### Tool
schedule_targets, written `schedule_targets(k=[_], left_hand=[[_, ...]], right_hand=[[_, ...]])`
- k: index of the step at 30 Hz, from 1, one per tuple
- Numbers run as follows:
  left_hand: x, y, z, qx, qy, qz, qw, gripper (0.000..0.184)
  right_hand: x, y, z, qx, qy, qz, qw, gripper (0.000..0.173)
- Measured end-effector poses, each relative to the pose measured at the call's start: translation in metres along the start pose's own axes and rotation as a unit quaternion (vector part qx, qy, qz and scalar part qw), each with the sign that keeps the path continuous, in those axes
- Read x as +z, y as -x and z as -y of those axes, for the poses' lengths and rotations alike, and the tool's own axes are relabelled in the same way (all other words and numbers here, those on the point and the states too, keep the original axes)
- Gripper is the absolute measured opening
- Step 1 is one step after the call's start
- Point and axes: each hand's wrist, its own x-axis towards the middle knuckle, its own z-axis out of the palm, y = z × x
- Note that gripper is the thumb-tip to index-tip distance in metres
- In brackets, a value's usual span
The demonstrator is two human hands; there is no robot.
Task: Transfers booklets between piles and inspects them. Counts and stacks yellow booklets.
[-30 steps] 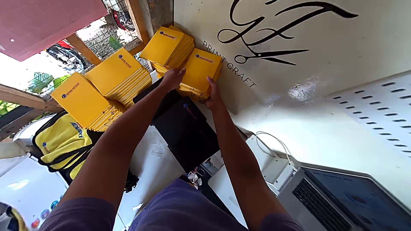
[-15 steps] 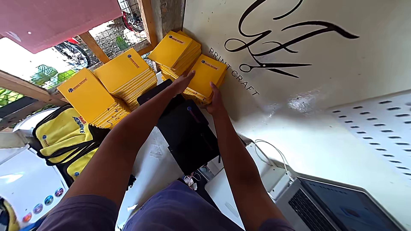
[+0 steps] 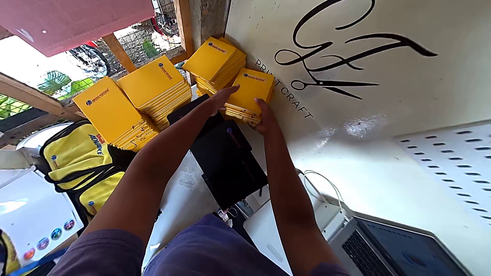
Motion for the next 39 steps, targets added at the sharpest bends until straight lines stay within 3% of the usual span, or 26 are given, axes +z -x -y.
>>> schedule_targets(k=[6,8,10,12,16,20,22,26,27,30,34,39], left_hand=[[-0.004,0.054,-0.019,0.073,-0.102,-0.027,0.992,0.064],[-0.015,0.072,-0.019,0.083,-0.037,-0.015,0.996,0.071],[-0.024,0.072,-0.004,0.096,0.095,0.048,0.990,0.071],[-0.022,0.066,0.019,0.113,0.247,0.135,0.953,0.074],[-0.025,0.051,0.017,0.157,0.277,0.178,0.931,0.074],[-0.026,0.042,0.008,0.103,0.258,0.187,0.942,0.079],[-0.026,0.040,0.004,0.070,0.250,0.187,0.947,0.084],[-0.035,0.027,0.013,-0.004,0.235,0.118,0.965,0.104],[-0.035,0.022,0.019,-0.031,0.232,0.072,0.970,0.099],[-0.032,0.001,0.044,-0.095,0.208,-0.074,0.971,0.046],[-0.017,0.024,0.045,-0.076,0.140,-0.003,0.987,0.044],[-0.015,0.011,0.040,-0.023,-0.098,-0.028,0.995,0.043]], right_hand=[[-0.021,0.057,0.005,-0.075,-0.026,0.108,0.991,0.065],[-0.019,0.079,0.001,-0.114,-0.026,0.126,0.985,0.061],[0.000,0.096,-0.003,-0.148,-0.025,0.133,0.980,0.059],[0.020,0.097,-0.009,-0.166,-0.007,0.131,0.977,0.064],[0.028,0.078,0.001,-0.144,-0.040,0.156,0.976,0.058],[0.016,0.062,-0.005,-0.177,-0.075,0.199,0.961,0.050],[0.007,0.050,-0.008,-0.186,-0.103,0.233,0.949,0.054],[0.002,0.044,-0.010,-0.179,-0.137,0.262,0.938,0.058],[0.000,0.045,-0.012,-0.180,-0.144,0.266,0.936,0.057],[-0.006,0.047,-0.017,-0.181,-0.161,0.285,0.927,0.054],[-0.014,0.043,-0.023,-0.184,-0.178,0.322,0.911,0.054],[-0.018,0.051,-0.028,-0.183,-0.205,0.339,0.900,0.049]])
